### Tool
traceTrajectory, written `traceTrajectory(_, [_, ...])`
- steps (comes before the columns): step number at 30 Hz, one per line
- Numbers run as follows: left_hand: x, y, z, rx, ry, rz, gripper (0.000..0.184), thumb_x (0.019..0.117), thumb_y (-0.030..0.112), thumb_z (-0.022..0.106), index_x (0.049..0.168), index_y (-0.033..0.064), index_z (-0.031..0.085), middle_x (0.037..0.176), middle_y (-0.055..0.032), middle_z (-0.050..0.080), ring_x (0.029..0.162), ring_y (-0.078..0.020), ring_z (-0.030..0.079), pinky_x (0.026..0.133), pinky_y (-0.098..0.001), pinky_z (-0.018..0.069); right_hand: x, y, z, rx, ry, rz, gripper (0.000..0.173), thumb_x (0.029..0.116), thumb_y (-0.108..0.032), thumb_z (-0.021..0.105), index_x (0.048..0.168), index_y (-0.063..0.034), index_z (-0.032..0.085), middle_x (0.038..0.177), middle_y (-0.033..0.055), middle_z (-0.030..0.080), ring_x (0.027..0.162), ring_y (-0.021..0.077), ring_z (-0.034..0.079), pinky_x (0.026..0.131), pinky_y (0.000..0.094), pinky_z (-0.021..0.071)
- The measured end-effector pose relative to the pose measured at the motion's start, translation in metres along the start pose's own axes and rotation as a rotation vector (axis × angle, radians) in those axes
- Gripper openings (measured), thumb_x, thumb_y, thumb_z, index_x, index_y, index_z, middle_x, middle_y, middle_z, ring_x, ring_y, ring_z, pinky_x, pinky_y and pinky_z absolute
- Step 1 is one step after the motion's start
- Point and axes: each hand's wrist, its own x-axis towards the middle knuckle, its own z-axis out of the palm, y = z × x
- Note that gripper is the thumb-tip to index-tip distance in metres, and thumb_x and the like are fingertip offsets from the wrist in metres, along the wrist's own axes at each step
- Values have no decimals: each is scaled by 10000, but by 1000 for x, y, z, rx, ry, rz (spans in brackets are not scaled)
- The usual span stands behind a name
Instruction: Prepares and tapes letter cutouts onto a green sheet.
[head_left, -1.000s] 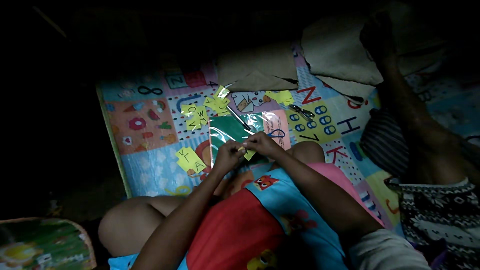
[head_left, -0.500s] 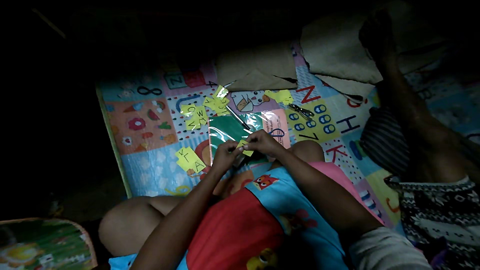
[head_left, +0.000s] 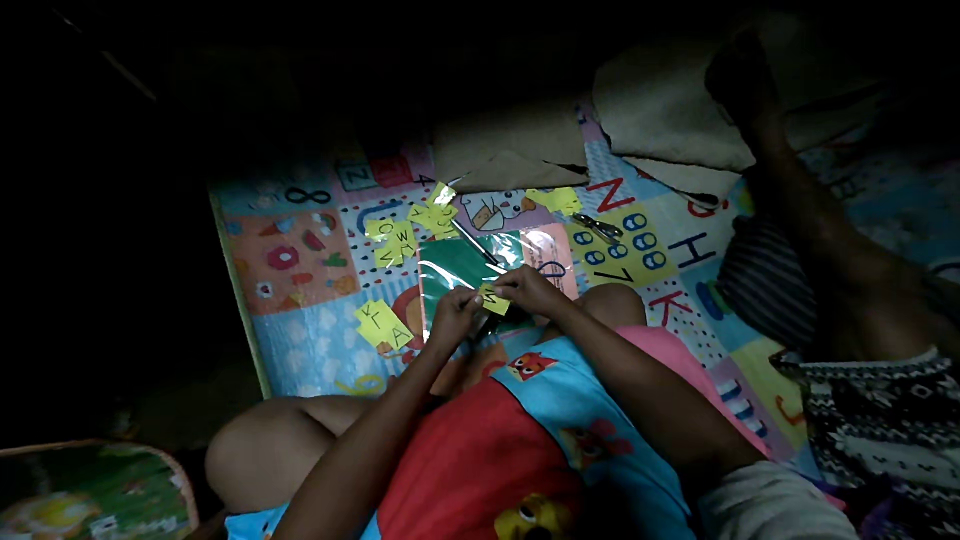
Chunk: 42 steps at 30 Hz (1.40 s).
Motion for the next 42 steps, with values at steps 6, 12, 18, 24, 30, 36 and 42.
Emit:
traceTrajectory(6, [0,4,-1,-18,-25,-28,212,1033,28,533,1111,-122,662,1198,-242,615,1079,-279,605,968,-423,494,1,1,1,11,5,25,242,1044,-48,546,1169,89,701,1131,243,707,1057,312,677,987,466,505])
traceTrajectory(12, [-5,13,-1,79,16,27,229,1033,71,572,996,-121,691,1117,-247,649,1030,-288,633,938,-428,511,4,-1,6,-5,25,-10,198,1002,-76,648,1117,74,706,910,185,691,803,244,639,801,423,539])
traceTrajectory(18, [-3,13,0,77,-41,-18,252,1034,128,587,1062,-90,710,1222,-219,643,1122,-295,627,1000,-470,490,9,8,4,57,10,0,155,991,-64,657,1033,77,703,966,180,694,865,220,654,838,402,547])
traceTrajectory(24, [0,14,-6,188,-129,12,304,1054,191,551,1136,-49,720,1254,-207,651,1184,-339,612,1031,-575,429,9,-2,-1,32,-37,12,156,987,-39,637,1042,88,708,988,166,700,869,163,633,830,328,528])
traceTrajectory(30, [3,14,-15,170,-157,-45,317,1061,208,534,1132,-48,708,1256,-213,641,1187,-334,604,1031,-562,430,20,-2,-18,-72,-92,81,158,968,-57,669,1019,87,708,1002,159,687,867,155,618,830,323,522])
traceTrajectory(36, [-3,19,-18,144,-154,-102,299,1058,169,527,1244,-16,671,1309,-218,616,1222,-338,595,1056,-533,433,49,-1,-35,40,211,274,131,973,-28,661,1007,98,679,915,135,658,737,129,567,733,318,515])
traceTrajectory(42, [-4,22,-16,237,-220,-94,349,974,-39,522,1277,51,671,1382,-195,577,1279,-349,562,1051,-588,427,110,2,-16,109,92,470,183,961,36,639,1134,95,635,902,112,635,691,99,566,675,262,516])
